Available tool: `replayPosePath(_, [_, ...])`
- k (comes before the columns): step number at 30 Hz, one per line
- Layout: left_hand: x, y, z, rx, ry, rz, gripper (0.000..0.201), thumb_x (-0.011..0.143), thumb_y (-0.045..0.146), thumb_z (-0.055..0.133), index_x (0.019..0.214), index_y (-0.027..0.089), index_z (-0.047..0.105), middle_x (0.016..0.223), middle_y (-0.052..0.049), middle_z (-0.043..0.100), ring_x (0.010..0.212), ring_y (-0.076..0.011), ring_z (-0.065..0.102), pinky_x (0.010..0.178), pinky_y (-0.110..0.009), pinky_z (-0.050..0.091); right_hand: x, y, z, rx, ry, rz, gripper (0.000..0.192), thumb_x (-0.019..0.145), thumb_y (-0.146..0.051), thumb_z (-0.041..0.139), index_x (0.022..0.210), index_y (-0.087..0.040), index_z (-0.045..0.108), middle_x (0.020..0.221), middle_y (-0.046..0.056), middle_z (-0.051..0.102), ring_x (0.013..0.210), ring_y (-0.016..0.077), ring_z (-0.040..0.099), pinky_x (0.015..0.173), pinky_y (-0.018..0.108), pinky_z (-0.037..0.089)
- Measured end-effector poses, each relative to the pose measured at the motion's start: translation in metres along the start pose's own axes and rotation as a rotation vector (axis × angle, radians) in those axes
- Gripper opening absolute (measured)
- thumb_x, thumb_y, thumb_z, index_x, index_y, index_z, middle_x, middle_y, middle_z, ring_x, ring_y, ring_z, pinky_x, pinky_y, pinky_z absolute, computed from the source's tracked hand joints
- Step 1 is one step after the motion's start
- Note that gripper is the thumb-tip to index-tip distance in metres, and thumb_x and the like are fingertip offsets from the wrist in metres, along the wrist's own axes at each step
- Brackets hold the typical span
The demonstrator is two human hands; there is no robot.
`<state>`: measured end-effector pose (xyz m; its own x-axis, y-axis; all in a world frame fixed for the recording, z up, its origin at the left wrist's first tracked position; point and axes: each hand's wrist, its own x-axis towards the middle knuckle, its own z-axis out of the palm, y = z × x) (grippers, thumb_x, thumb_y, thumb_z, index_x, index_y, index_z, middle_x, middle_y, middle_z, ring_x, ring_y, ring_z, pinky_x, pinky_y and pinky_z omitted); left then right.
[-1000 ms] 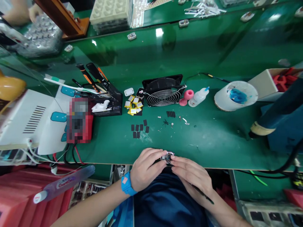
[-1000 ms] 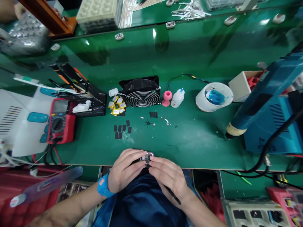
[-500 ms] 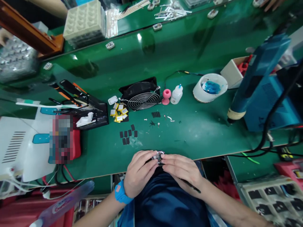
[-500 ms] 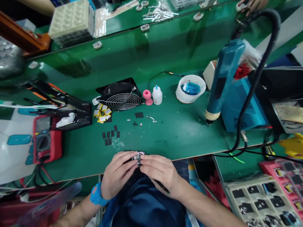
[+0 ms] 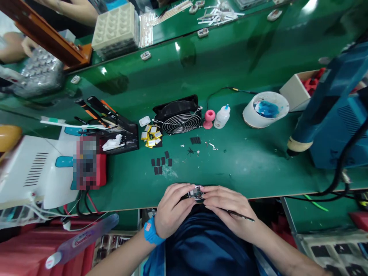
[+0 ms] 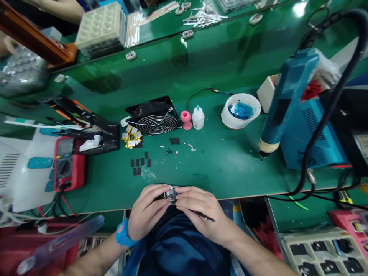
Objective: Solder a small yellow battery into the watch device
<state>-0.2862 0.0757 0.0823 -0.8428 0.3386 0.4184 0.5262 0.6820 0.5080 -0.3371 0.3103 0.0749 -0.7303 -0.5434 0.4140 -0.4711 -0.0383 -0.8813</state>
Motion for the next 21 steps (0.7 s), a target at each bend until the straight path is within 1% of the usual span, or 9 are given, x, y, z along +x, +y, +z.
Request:
replayPosePath(2, [0.0,0.001,0.0,0.008,-0.004,0.003,0.012,0.101,0.012,0.067,0.11,0.019,0.071,0.121,-0.01,0.078,0.115,-0.0224,0.073,0.093,-0.038,0.066,-0.001,0.002,0.001,-0.001,-0.025,0.002,0.019,0.109,-0.01,0.062,0.122,-0.019,0.074,0.115,0.008,0.081,0.118,0.0248,0.075,0.108,0.032,0.063])
replayPosePath(5, [0.0,0.002,-0.001,0.012,-0.007,-0.004,0.013,0.101,0.012,0.066,0.111,0.019,0.072,0.122,-0.01,0.077,0.115,-0.0211,0.071,0.094,-0.037,0.064,-0.004,0.004,0.003,0.046,-0.016,0.053,0.022,0.108,-0.013,0.065,0.124,-0.025,0.074,0.116,0.005,0.081,0.117,0.0262,0.076,0.106,0.035,0.064])
replayPosePath(8, [0.002,0.004,-0.002,-0.015,-0.016,-0.052,0.012,0.1,0.012,0.067,0.109,0.019,0.072,0.122,-0.01,0.078,0.114,-0.0206,0.071,0.095,-0.038,0.062,-0.003,0.003,0.001,0.098,0.009,0.127,0.021,0.108,-0.017,0.067,0.121,-0.031,0.076,0.111,0.003,0.081,0.113,0.0276,0.076,0.101,0.036,0.066])
replayPosePath(11, [0.005,0.0,-0.007,-0.094,-0.055,-0.105,0.005,0.1,0.015,0.069,0.101,0.02,0.069,0.12,-0.007,0.079,0.111,-0.0186,0.072,0.096,-0.036,0.06,0.0,0.002,-0.002,0.126,-0.004,0.176,0.019,0.107,-0.02,0.068,0.117,-0.032,0.078,0.107,0.002,0.082,0.11,0.0284,0.077,0.097,0.036,0.067])
replayPosePath(12, [0.006,-0.002,-0.01,-0.13,-0.076,-0.114,0.005,0.1,0.017,0.07,0.097,0.02,0.067,0.12,-0.006,0.079,0.112,-0.018,0.072,0.097,-0.035,0.06,0.001,0.001,-0.002,0.135,-0.006,0.183,0.017,0.107,-0.021,0.069,0.116,-0.032,0.079,0.106,0.002,0.082,0.108,0.0286,0.078,0.096,0.036,0.067])
replayPosePath(14, [0.007,-0.008,-0.015,-0.184,-0.102,-0.119,0.013,0.1,0.019,0.071,0.09,0.02,0.062,0.12,-0.005,0.079,0.113,-0.0174,0.072,0.098,-0.033,0.06,0.003,0.0,-0.003,0.148,-0.01,0.187,0.016,0.107,-0.022,0.07,0.115,-0.032,0.079,0.105,0.002,0.082,0.108,0.029,0.078,0.095,0.037,0.068])
replayPosePath(16, [0.007,-0.013,-0.018,-0.203,-0.118,-0.119,0.017,0.099,0.017,0.072,0.087,0.02,0.06,0.121,-0.005,0.079,0.114,-0.0172,0.071,0.099,-0.032,0.06,0.005,-0.001,-0.003,0.158,-0.017,0.188,0.017,0.106,-0.021,0.07,0.116,-0.032,0.079,0.105,0.003,0.082,0.108,0.0293,0.077,0.095,0.038,0.067])
replayPosePath(21, [0.004,-0.013,-0.015,-0.158,-0.098,-0.096,0.012,0.097,0.013,0.073,0.092,0.019,0.064,0.12,-0.006,0.08,0.116,-0.0178,0.07,0.1,-0.033,0.059,0.008,-0.001,-0.002,0.161,-0.045,0.156,0.023,0.105,-0.015,0.069,0.119,-0.031,0.079,0.106,0.004,0.082,0.107,0.0306,0.076,0.095,0.042,0.067])
